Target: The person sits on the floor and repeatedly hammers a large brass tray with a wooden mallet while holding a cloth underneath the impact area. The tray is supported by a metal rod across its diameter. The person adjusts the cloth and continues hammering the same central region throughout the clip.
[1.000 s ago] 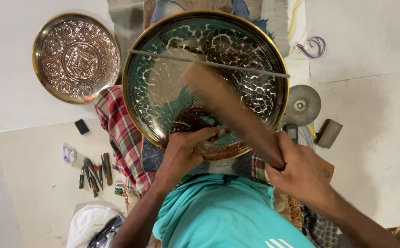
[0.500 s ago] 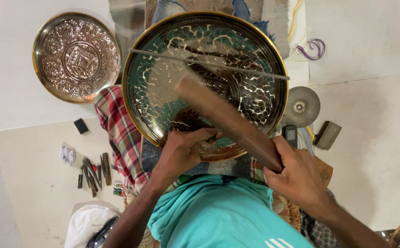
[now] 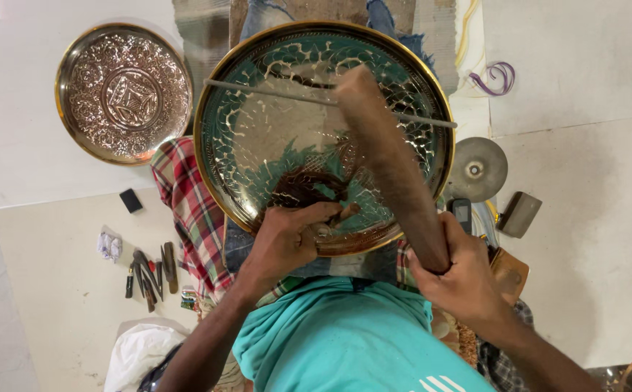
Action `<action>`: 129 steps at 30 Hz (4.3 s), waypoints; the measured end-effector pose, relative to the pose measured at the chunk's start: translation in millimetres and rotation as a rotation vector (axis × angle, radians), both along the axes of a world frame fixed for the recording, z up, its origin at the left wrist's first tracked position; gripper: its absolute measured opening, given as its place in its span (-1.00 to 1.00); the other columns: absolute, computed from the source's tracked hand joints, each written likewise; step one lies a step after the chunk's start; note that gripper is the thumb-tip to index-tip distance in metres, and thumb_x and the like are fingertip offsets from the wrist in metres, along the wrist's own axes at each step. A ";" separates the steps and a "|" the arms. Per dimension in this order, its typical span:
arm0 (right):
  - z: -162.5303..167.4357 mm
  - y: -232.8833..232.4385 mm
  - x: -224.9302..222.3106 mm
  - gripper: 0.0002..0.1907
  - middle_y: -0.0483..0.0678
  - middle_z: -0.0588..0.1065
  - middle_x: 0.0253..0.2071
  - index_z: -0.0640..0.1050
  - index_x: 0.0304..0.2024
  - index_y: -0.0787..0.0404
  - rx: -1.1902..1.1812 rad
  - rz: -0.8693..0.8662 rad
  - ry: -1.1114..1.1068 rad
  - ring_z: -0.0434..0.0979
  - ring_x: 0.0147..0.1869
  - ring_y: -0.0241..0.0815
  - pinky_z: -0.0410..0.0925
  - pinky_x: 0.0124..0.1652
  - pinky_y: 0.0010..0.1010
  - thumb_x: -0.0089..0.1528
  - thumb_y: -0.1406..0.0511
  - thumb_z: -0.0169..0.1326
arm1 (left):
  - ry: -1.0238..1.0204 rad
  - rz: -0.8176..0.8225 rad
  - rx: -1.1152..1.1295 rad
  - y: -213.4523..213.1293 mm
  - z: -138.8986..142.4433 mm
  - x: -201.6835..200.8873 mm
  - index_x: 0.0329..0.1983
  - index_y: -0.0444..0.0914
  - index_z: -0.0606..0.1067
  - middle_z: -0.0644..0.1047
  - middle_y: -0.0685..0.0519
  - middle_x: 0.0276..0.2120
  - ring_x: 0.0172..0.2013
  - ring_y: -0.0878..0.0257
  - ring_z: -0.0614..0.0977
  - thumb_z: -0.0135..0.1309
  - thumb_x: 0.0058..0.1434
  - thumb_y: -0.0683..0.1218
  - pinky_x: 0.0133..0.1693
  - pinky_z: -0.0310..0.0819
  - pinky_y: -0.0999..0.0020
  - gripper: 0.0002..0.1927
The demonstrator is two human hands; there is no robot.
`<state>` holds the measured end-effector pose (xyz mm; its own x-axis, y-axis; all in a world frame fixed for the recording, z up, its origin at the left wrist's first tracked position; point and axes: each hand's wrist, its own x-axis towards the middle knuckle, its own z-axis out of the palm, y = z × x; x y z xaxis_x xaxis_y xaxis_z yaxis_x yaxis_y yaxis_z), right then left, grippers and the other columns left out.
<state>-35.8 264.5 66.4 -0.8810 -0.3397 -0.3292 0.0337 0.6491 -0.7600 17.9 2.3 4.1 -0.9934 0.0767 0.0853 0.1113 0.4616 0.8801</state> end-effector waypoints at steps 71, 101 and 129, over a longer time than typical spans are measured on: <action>17.0 -14.2 -23.0 -0.56 0.09 0.52 -0.55 0.45 -0.05 0.27 0.086 0.006 -0.127 0.51 -0.56 0.00 0.35 -0.52 -0.19 0.03 0.32 0.21 | 0.033 -0.054 0.021 -10.7 5.6 -5.9 0.03 -0.22 0.55 0.66 -0.09 -0.30 -0.33 0.07 0.76 -0.11 -0.06 -0.43 -0.30 0.64 0.26 -0.42; -10.1 -2.0 2.1 -0.54 0.08 0.59 -0.46 0.43 -0.08 0.27 0.197 0.131 -0.005 0.62 -0.44 -0.05 0.42 -0.40 -0.22 0.01 0.31 0.25 | -0.005 -0.063 -0.072 -11.1 4.2 -7.9 0.04 -0.21 0.61 0.65 -0.12 -0.36 -0.54 0.02 0.64 0.03 -0.15 -0.41 -0.41 0.54 0.18 -0.38; -41.0 8.6 58.4 -0.35 0.17 0.58 -0.35 0.43 0.15 0.44 0.054 -0.134 0.226 0.67 -0.29 -0.14 0.49 -0.35 -0.31 0.03 0.34 0.27 | 0.109 -0.036 0.181 -13.6 -0.3 -10.0 0.00 -0.21 0.60 0.67 -0.09 -0.23 -0.16 0.09 0.73 -0.03 -0.02 -0.44 -0.11 0.69 0.21 -0.47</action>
